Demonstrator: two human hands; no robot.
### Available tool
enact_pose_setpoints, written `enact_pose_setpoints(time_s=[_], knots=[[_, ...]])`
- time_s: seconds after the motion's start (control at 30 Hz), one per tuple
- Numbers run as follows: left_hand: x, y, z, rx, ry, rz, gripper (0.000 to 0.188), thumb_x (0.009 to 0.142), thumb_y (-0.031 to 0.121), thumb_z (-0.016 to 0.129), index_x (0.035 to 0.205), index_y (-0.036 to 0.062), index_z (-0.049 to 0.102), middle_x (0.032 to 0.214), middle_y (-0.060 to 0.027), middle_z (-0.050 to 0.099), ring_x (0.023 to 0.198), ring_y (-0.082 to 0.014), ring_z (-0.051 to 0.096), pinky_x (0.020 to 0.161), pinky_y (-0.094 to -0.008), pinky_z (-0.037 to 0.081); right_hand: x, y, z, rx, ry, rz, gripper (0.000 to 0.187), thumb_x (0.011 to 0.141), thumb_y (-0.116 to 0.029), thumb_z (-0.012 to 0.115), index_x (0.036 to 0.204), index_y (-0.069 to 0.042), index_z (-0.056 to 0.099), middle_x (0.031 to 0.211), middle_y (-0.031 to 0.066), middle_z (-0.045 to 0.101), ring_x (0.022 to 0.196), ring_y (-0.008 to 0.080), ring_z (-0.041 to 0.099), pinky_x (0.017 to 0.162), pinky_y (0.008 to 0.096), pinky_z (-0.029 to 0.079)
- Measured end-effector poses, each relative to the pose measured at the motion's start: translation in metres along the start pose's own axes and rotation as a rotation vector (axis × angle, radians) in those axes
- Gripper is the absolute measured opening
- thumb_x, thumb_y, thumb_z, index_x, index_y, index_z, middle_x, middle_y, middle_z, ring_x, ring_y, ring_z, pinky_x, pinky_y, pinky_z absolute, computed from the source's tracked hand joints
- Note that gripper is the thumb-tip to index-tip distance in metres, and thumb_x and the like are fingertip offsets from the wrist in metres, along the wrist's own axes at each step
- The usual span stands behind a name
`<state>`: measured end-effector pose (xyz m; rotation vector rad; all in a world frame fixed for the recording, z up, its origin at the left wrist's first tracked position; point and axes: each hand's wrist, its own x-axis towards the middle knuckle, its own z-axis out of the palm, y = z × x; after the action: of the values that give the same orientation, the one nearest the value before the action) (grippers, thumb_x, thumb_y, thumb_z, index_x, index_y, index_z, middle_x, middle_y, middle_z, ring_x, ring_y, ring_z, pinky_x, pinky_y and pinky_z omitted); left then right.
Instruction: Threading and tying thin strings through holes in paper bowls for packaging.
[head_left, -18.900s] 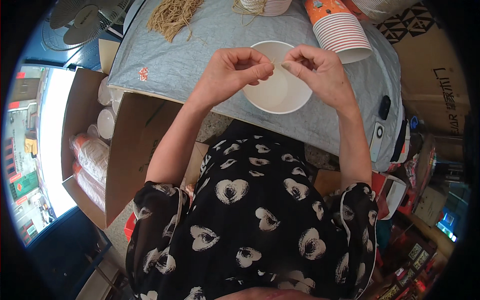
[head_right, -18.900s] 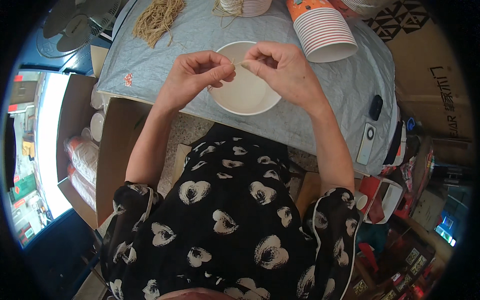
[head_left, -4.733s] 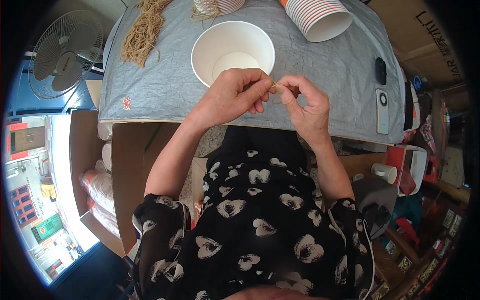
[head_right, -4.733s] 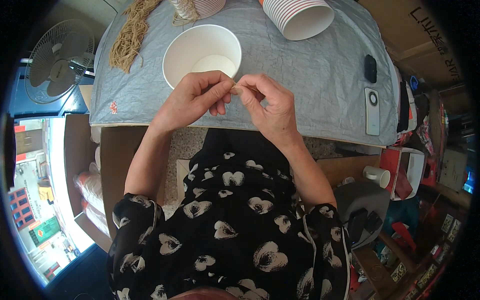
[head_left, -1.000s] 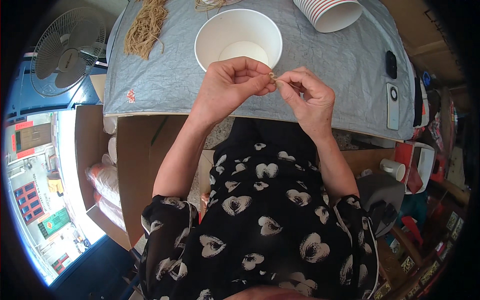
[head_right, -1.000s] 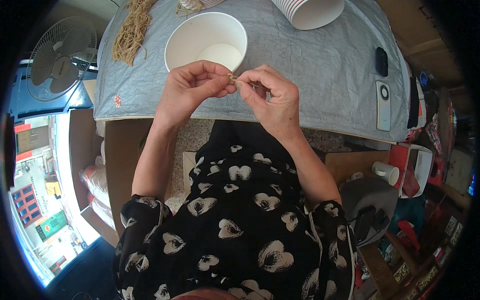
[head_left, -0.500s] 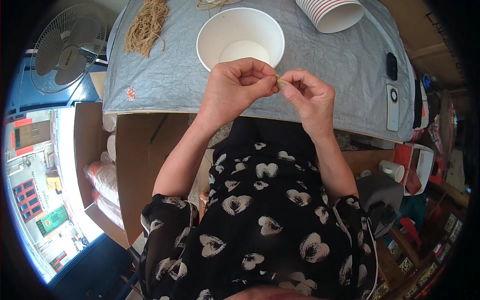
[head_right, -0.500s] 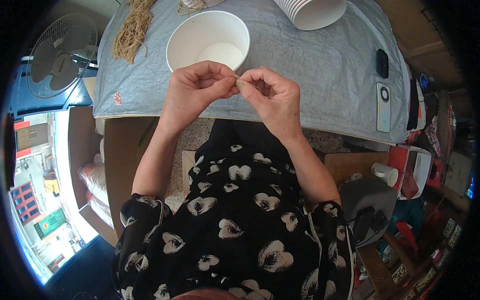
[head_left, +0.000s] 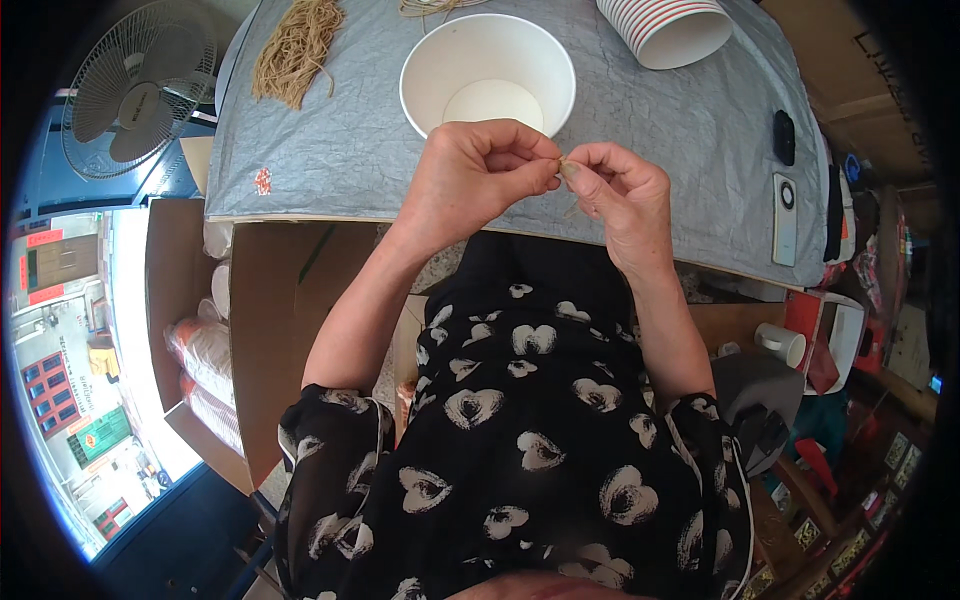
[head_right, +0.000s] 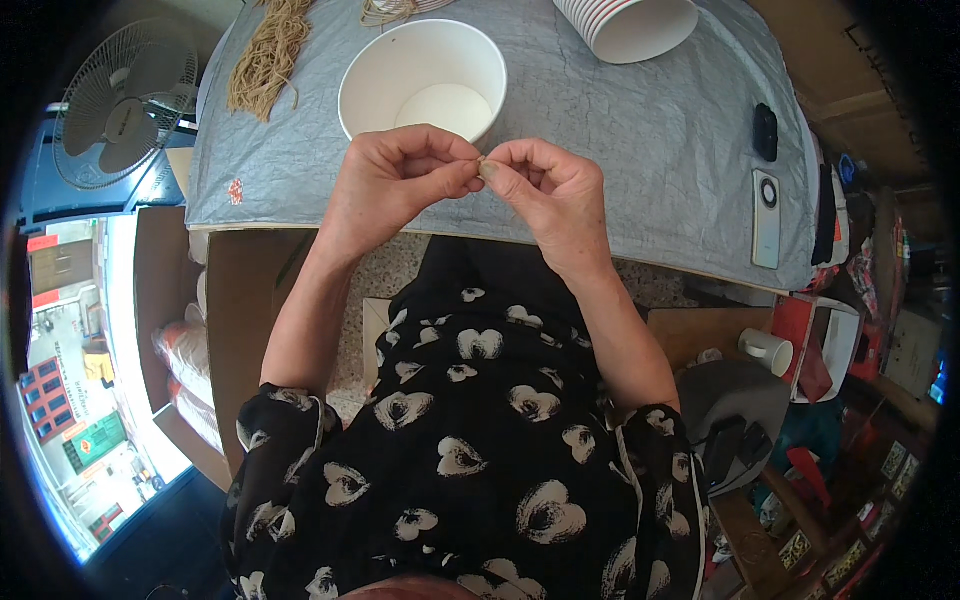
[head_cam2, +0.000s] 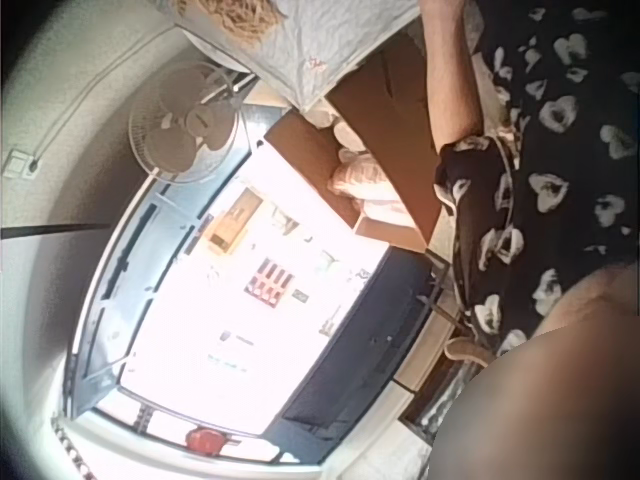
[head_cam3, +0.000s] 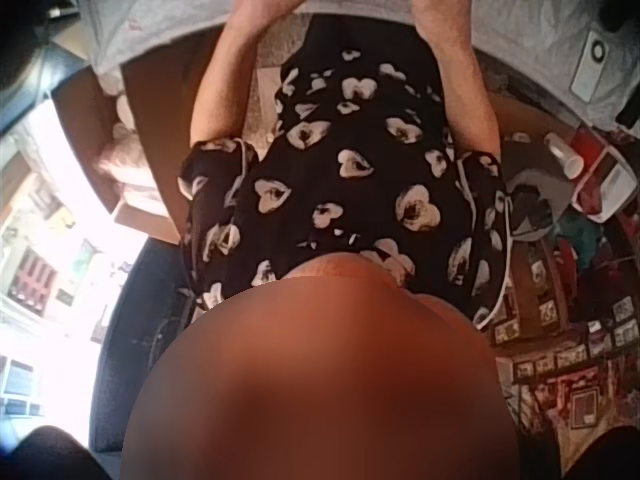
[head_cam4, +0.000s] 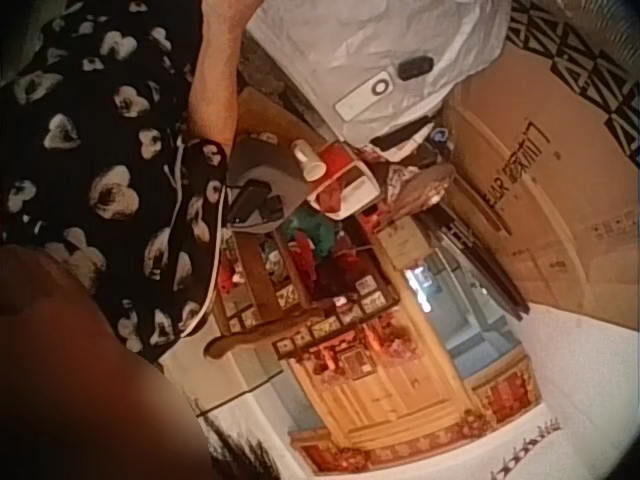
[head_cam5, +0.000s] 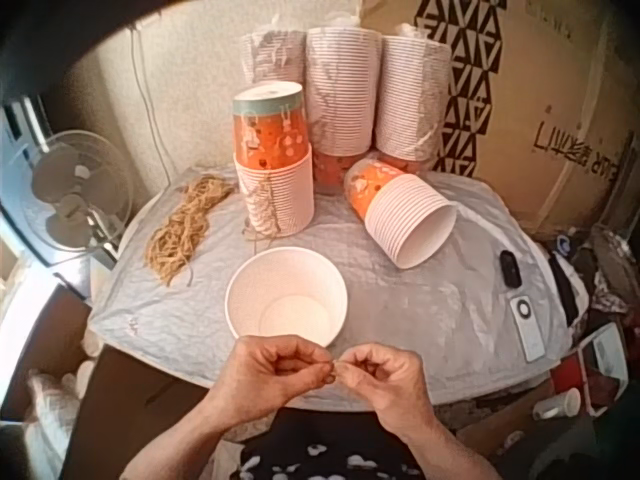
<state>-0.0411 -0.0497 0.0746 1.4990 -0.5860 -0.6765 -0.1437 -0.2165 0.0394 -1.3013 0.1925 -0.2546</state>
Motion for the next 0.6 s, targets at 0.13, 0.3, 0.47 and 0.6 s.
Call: enact_pose_setpoints(time_s=[0.13,0.3,0.47,0.6], knots=[[0.0,0.0011,-0.0003,0.021,-0.016,-0.016,0.014,0.091,0.004,0.072,0.099,-0.0068,0.07,0.087,-0.0084,0.073,0.084,-0.0131,0.072,0.074,-0.0239,0.059,-0.0011,0.0018,0.0013,-0.074,0.02,-0.002,0.015,0.093,-0.012,0.07,0.1,0.001,0.069,0.078,-0.0004,0.063,0.06,0.0016,0.044,0.051,0.018,0.032],[-0.0002,0.0001,-0.0029,-0.041,-0.058,-0.02,0.015,0.094,0.006,0.068,0.102,-0.0063,0.068,0.09,-0.0065,0.071,0.084,-0.0129,0.072,0.074,-0.0238,0.058,0.001,-0.0039,-0.0002,0.08,0.023,0.069,0.017,0.097,-0.015,0.066,0.103,0.001,0.067,0.073,-0.003,0.057,0.057,0.0014,0.041,0.05,0.0179,0.028],[0.0008,0.0009,-0.0034,-0.063,-0.076,-0.026,0.014,0.095,0.006,0.067,0.102,-0.006,0.066,0.089,-0.0067,0.071,0.083,-0.0137,0.072,0.073,-0.0237,0.058,0.0033,-0.0038,0.0022,0.008,-0.048,0.072,0.016,0.097,-0.015,0.066,0.103,0.0,0.067,0.072,-0.0032,0.06,0.059,0.0015,0.045,0.051,0.0176,0.033],[0.0004,0.0019,-0.0034,-0.067,-0.078,-0.046,0.012,0.094,0.004,0.067,0.1,-0.0058,0.065,0.089,-0.0087,0.071,0.083,-0.0139,0.072,0.074,-0.0242,0.059,0.0029,-0.0022,0.0021,-0.014,-0.059,0.044,0.014,0.096,-0.013,0.066,0.101,0.0,0.067,0.069,-0.0045,0.059,0.057,0.0013,0.044,0.051,0.0176,0.032]])
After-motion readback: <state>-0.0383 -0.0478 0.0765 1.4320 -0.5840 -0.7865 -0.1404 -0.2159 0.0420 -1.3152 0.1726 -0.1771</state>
